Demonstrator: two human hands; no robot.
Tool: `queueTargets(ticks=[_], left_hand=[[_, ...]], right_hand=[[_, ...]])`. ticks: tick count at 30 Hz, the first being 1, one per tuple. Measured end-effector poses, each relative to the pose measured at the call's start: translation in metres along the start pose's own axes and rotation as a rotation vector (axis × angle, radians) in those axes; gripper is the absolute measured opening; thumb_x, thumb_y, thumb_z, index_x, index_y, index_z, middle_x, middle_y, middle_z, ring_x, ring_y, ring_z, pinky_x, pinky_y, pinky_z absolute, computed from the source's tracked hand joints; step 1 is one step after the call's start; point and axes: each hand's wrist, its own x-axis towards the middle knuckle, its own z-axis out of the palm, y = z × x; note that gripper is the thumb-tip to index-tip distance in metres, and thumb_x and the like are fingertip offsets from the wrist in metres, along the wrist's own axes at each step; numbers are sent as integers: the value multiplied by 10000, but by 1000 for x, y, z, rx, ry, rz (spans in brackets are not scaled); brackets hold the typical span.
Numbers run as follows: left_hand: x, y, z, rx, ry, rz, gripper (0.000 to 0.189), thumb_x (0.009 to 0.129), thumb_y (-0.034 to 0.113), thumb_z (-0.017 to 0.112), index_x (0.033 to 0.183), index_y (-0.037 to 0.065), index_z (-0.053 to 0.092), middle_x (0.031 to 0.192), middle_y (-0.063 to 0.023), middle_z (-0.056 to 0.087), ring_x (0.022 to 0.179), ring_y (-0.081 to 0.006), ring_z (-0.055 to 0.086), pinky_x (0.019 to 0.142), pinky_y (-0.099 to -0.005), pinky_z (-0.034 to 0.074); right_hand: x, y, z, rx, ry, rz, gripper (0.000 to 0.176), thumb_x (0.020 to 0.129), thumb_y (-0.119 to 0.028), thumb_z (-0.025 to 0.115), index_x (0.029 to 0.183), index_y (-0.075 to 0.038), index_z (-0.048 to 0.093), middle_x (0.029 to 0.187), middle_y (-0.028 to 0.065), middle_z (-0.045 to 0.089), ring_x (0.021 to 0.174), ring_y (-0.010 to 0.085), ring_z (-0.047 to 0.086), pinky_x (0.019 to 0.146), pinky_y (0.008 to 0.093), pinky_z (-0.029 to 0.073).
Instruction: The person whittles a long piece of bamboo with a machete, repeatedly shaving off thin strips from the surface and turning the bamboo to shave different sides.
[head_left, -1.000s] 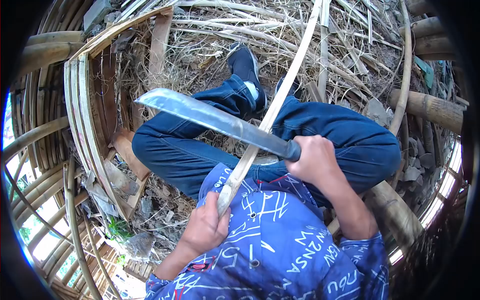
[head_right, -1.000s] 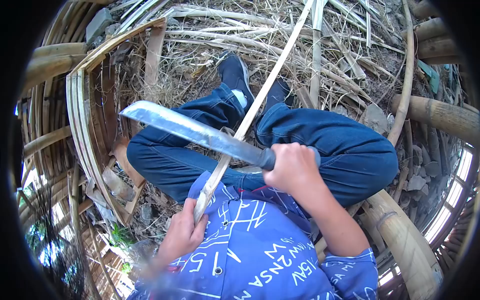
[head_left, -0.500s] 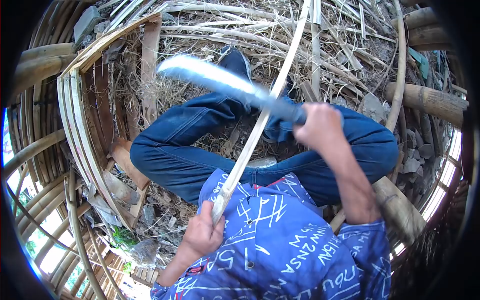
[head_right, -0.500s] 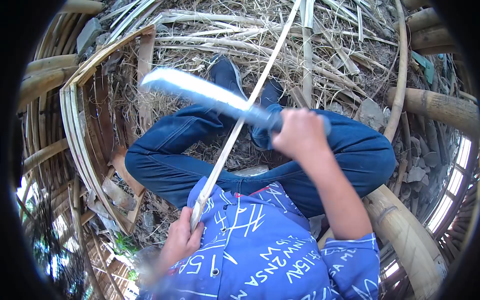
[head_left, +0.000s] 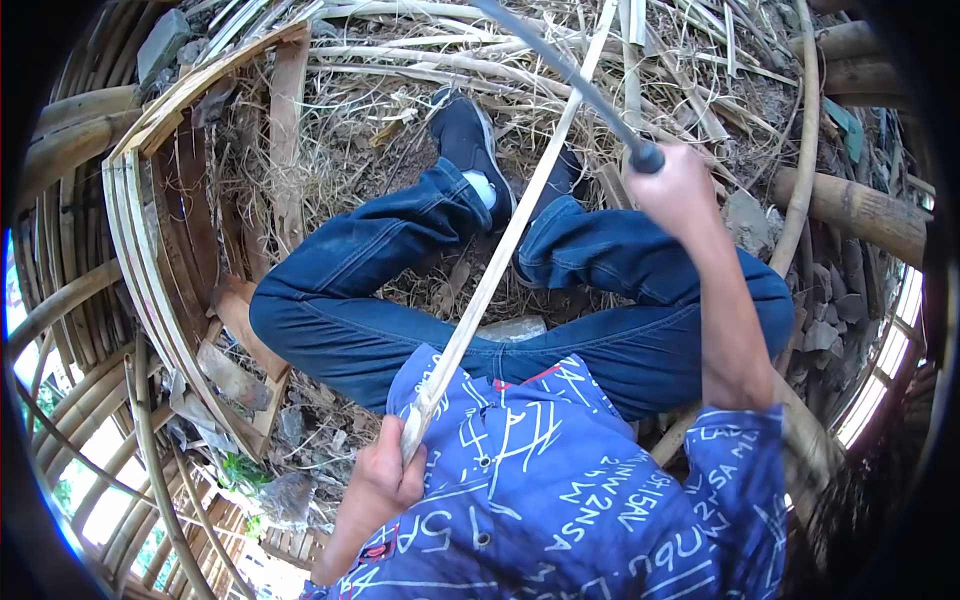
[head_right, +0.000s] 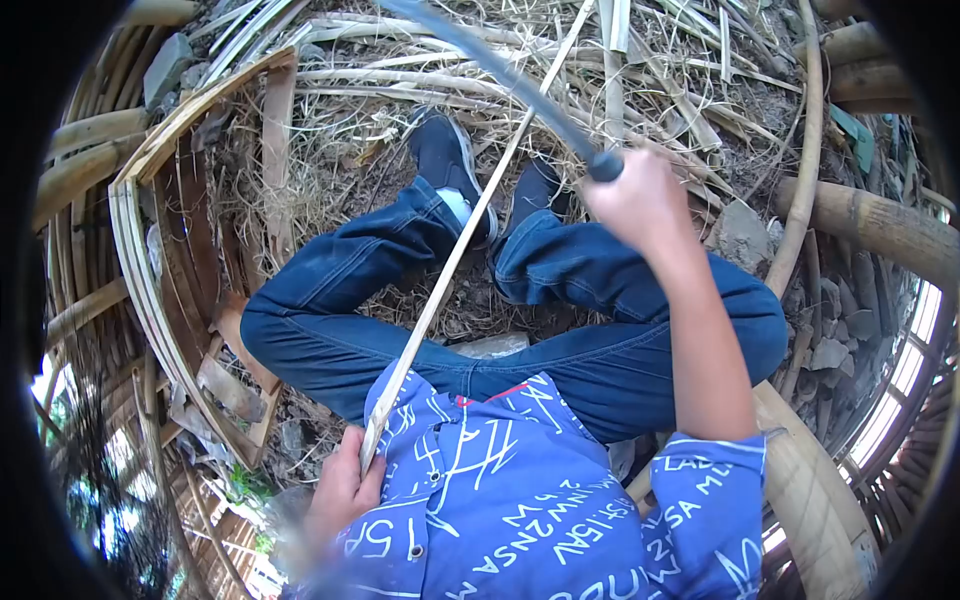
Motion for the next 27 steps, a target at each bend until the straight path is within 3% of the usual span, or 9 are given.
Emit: queueTargets(ticks=[3,5,7,9,11,19,27], left_hand=[[3,10,-2,-42,-44,-71,153,890,80,563,959,25,438,684,-218,555,668,-434,584,599,-469,424],[6,12,0,-28,-35,-66,167,889,87,566,957,23,427,683,-226,551,668,-449,573,597,-480,416],[9,15,2,35,-32,-24,230,881,118,593,1014,14,436,688,-264,596,659,-493,585,570,-565,449],[9,16,4,43,-46,-40,248,891,144,586,1024,11,425,688,-274,598,662,-501,582,580,-572,456],[9,14,8,97,0,-1,319,895,165,591,1091,-18,419,692,-290,600,656,-501,587,590,-568,466],[6,27,9,133,69,-54,379,906,194,587,1139,-60,430,746,-326,589,709,-523,579,630,-565,437],[6,27,11,149,56,-49,372,909,207,596,1116,-51,426,732,-321,587,674,-518,575,617,-568,436]], right_hand=[[-66,-26,3,138,-146,-62,198,692,-219,668,742,-27,678,723,211,664,717,378,671,687,440,531],[-107,-41,8,213,-238,-116,186,674,-224,684,719,-44,673,695,195,658,714,374,669,682,446,533],[-138,-49,21,264,-350,-162,198,667,-244,703,717,-54,674,680,191,653,702,374,666,680,454,535],[-161,-56,34,304,-391,-193,191,628,-188,730,696,-31,645,656,190,626,635,368,644,611,414,506],[-173,-61,43,260,-425,-254,234,643,-246,738,708,-38,653,685,197,640,677,387,644,645,456,514],[-186,-68,47,149,-425,-376,260,693,-287,669,748,-34,656,651,213,646,649,381,663,627,478,522],[-182,-69,50,101,-424,-321,262,686,-287,676,735,-30,664,666,209,652,650,378,663,628,474,526]])
